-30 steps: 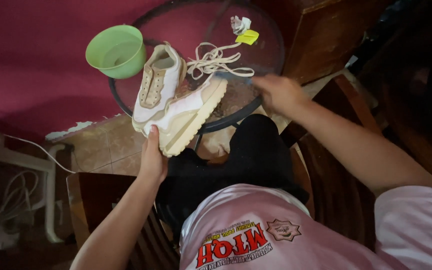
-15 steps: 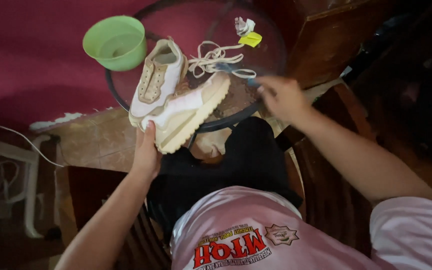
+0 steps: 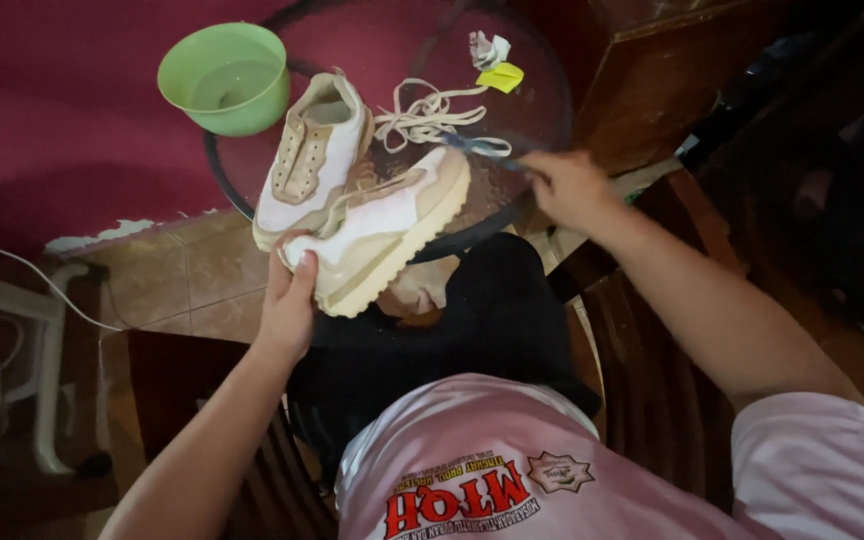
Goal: The person scrubs a white and beige sneaker using a toothbrush, focusing on the upper and sole areas. The shoe is held in the left hand while the right hand brushes repeatedly. The other shoe and a green bowl are visible on the table.
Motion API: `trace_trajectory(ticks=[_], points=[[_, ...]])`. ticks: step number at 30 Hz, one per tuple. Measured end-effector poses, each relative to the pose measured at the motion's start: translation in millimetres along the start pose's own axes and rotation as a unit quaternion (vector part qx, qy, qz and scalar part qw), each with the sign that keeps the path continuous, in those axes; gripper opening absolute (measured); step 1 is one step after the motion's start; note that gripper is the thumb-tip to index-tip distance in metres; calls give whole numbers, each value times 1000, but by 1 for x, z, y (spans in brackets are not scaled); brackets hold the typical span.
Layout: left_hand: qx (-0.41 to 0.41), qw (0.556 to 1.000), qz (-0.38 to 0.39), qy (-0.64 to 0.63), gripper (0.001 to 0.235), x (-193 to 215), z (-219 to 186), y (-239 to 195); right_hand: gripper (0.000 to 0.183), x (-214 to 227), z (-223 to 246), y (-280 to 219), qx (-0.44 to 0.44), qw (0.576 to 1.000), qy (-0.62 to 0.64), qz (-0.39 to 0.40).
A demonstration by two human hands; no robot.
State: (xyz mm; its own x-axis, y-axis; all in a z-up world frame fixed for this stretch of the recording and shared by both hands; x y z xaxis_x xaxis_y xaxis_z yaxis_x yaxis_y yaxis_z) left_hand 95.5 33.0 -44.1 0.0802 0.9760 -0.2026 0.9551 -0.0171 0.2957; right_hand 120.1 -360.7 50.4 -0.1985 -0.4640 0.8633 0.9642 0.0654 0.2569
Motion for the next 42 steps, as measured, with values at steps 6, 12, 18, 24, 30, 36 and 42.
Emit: trace_trajectory(ticks=[6,12,18,24,30,36,42], points=[[-53,990,63,119,49,-20,-32,-7,25,2,-9,15,13,999,-5,35],[-120,953,89,262,71,-34,-45,-15,23,24,6,10,16,999,-27,3],[-110,939,109,307,74,-49,-60,-24,23,24,9,6,-17,984,-169,42],[-106,939,100,311,77,-49,-66,-23,23,26,6,0,-29,978,-201,53],[-114,943,103,296,76,-54,-71,-22,26,17,32,-11,62,997,-41,15],[-135,941,101,295,76,-62,-71,-24,27,12,13,-9,32,974,-222,-15],[-194,895,166,366,71,-79,-91,-29,24,32,91,-52,199,980,-25,-16]])
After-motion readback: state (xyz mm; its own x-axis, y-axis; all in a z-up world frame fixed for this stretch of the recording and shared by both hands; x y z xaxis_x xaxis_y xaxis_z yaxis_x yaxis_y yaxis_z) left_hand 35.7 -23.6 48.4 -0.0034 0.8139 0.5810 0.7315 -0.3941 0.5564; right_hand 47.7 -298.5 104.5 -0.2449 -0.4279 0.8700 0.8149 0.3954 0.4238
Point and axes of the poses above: each hand's wrist, its own y-axis towards the middle knuckle, its own x-axis out of the back of the hand, z = x × y, the point moved 8 cm from there along y, towards the middle knuckle, and after that the axes turned 9 degrees about -x, right-handed, at the moved point
